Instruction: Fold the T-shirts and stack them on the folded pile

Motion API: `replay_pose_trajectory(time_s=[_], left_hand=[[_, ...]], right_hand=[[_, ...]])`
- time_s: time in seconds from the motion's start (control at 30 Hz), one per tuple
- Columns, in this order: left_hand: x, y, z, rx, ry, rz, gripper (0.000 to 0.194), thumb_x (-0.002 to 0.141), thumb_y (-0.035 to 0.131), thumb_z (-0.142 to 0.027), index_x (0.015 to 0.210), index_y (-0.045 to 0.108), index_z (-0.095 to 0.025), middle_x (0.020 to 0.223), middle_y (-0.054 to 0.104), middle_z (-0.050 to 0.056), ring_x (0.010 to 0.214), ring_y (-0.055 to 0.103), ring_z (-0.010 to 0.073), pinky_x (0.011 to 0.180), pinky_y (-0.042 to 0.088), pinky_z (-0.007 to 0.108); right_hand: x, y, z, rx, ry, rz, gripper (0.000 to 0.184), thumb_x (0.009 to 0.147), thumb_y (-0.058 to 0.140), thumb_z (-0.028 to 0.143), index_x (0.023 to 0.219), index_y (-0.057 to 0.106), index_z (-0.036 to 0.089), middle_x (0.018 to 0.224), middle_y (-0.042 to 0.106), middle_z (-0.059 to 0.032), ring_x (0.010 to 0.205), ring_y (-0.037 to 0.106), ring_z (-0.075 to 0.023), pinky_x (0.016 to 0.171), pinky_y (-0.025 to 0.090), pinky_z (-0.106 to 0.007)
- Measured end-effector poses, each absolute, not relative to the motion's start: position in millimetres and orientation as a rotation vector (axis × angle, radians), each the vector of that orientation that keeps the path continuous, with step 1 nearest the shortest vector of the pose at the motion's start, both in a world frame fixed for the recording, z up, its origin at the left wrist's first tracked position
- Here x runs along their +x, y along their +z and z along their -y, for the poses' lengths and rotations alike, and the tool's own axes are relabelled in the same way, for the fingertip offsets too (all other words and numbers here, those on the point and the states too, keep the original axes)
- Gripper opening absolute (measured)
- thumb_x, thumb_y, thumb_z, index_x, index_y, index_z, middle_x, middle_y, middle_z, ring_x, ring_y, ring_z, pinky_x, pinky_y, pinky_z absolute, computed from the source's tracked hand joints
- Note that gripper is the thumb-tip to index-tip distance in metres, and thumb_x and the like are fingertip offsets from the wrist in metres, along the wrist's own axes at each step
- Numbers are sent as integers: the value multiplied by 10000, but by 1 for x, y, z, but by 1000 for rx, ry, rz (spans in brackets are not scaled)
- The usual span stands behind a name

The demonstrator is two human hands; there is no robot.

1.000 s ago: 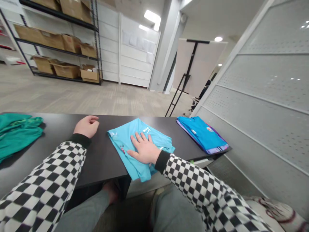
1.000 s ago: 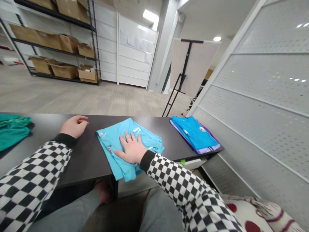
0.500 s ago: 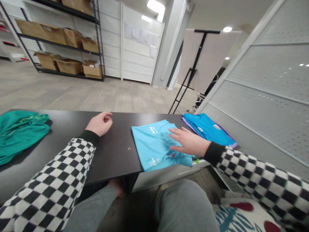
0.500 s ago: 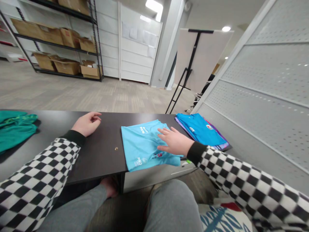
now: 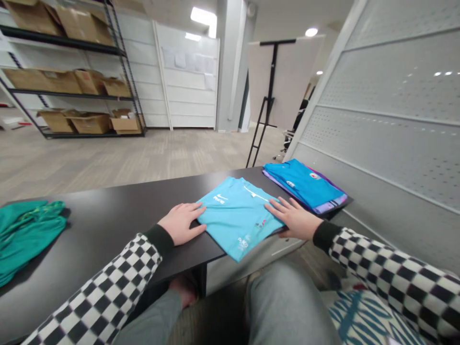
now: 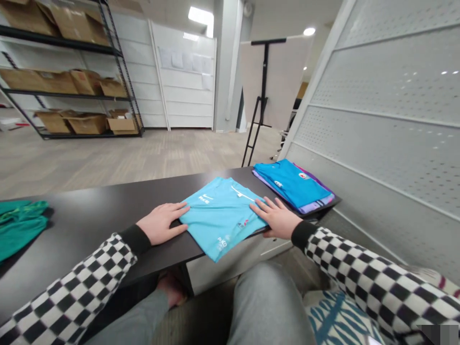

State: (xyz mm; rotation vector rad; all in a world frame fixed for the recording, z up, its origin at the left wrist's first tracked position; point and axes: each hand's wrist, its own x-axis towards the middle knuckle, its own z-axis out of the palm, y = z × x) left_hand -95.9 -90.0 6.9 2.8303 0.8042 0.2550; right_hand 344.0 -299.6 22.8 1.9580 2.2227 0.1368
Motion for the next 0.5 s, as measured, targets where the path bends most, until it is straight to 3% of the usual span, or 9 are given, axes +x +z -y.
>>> replay_pose_trajectory(time_s=[0.07,0.17,0.27,0.37,0.43,0.5], left_hand=[[-104,4,115,2834,300,-876,678,1076,550,-642,1614,655,-244,1713,576,132,1495,603,405,1275,456,593],[-121,-5,161,2823,439,-1021,584,1088,532,-602,1537,717,-277,1603,675,143,1352,686,398,1167,546,585],[-141,-15,195,2827,525,-1106,592,1029,613,-660,1532,715,-366,1564,698,151,1298,713,429,1123,566,642],[-156,-18,207,2903,495,-985,793,937,750,-673,1660,593,-386,1703,580,145,1474,627,453,1222,513,677],[-159,-19,207,2964,427,-842,905,918,798,-604,1736,488,-375,1778,487,125,1578,544,434,1297,463,663],[-160,-19,206,2990,387,-795,834,956,770,-477,1735,492,-373,1760,517,110,1560,575,402,1297,485,633]], right_hand=[[336,30,312,2108,232,-2084,1091,783,863,170,1778,418,219,1826,349,-258,1681,294,-553,1309,236,-805],[280,38,338,2160,194,-2223,963,855,680,75,1774,417,193,1836,350,-215,1704,304,-467,1351,233,-744],[202,30,361,2084,-145,-2571,932,983,697,314,1822,298,234,1855,326,-162,1724,294,-392,1393,218,-684],[144,0,368,2055,-326,-2684,1130,905,846,601,1822,288,250,1883,240,-164,1735,204,-471,1358,237,-774],[123,-23,361,2181,-233,-2648,1095,877,900,525,1793,361,260,1881,252,-166,1731,175,-511,1332,210,-840],[112,-38,349,2341,-74,-2617,937,909,875,357,1741,451,280,1848,354,-158,1717,238,-494,1348,170,-836]])
